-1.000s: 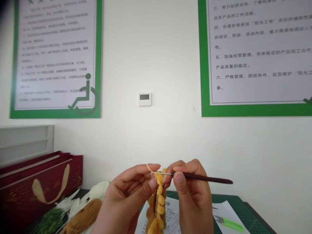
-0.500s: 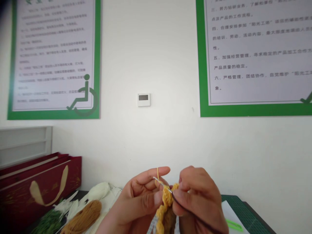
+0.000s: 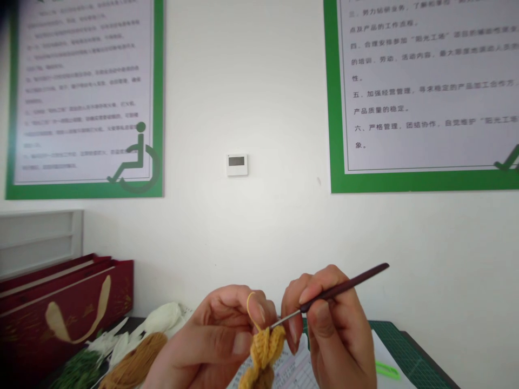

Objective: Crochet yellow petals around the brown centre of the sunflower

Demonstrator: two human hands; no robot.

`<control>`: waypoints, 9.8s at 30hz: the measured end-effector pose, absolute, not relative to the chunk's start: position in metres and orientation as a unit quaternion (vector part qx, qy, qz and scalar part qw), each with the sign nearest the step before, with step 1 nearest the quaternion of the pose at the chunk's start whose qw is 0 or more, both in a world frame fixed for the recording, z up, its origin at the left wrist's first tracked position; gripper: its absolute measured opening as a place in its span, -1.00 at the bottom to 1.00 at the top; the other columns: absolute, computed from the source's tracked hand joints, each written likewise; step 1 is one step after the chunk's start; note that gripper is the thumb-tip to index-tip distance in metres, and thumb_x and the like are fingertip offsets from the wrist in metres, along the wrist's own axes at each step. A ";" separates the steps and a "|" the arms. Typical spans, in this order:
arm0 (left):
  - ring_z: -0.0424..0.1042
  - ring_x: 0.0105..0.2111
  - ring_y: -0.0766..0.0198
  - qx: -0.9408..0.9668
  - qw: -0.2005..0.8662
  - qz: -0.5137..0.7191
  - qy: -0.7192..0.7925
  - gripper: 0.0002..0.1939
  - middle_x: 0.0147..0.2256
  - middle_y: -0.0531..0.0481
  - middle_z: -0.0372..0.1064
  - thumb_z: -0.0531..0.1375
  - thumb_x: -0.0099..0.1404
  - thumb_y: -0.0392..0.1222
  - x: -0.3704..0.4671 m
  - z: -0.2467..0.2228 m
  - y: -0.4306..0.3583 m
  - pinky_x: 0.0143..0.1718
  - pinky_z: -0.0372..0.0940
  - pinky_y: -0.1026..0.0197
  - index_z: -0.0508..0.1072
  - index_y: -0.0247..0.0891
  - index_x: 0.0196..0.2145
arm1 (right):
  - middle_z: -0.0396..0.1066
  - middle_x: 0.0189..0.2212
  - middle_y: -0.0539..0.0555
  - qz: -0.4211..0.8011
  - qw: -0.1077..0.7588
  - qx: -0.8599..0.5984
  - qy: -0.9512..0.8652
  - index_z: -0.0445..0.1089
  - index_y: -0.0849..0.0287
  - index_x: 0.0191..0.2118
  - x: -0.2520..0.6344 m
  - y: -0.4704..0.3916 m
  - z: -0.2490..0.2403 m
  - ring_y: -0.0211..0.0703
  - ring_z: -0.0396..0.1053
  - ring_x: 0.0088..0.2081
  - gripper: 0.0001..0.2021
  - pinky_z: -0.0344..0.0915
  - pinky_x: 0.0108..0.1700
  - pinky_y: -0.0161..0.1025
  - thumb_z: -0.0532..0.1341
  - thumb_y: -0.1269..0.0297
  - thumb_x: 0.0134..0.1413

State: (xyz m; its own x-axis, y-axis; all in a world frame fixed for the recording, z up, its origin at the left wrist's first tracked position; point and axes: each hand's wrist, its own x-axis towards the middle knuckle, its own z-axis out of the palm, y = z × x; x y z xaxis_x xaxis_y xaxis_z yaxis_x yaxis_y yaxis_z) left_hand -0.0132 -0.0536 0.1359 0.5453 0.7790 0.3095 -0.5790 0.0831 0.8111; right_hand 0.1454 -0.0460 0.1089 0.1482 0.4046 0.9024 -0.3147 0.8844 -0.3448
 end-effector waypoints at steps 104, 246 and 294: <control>0.49 -0.49 0.35 0.523 0.563 0.612 0.185 -0.66 -0.48 0.05 0.52 0.53 0.05 -0.32 -0.011 0.137 -0.056 -0.35 0.35 0.32 0.70 -0.25 -0.17 | 0.36 -0.36 0.00 0.271 0.740 -0.126 -0.603 0.46 0.05 -0.24 0.141 -0.026 0.100 -0.24 0.34 -0.38 -0.87 0.29 -0.39 -0.33 0.24 0.18 0.35; 0.46 -0.48 0.33 0.524 0.537 0.629 0.204 -0.71 -0.52 0.03 0.49 0.55 0.05 -0.22 -0.010 0.133 -0.052 -0.36 0.33 0.32 0.71 -0.27 -0.24 | 0.69 -0.24 -0.02 -0.124 0.678 -0.157 -0.707 0.47 -0.18 -0.02 0.156 -0.056 0.115 0.00 0.54 -0.30 -0.83 0.20 0.04 0.18 0.15 0.20 0.43; 0.50 -0.50 0.28 0.496 0.602 0.603 0.169 -0.70 -0.50 0.04 0.50 0.56 -0.01 -0.29 -0.013 0.133 -0.051 -0.29 0.39 0.21 0.72 -0.27 -0.25 | 0.56 -0.33 0.00 0.174 0.750 -0.107 -0.629 0.36 -0.01 -0.12 0.146 -0.038 0.104 -0.23 0.52 -0.29 -0.86 0.50 -0.23 -0.30 0.07 0.20 0.49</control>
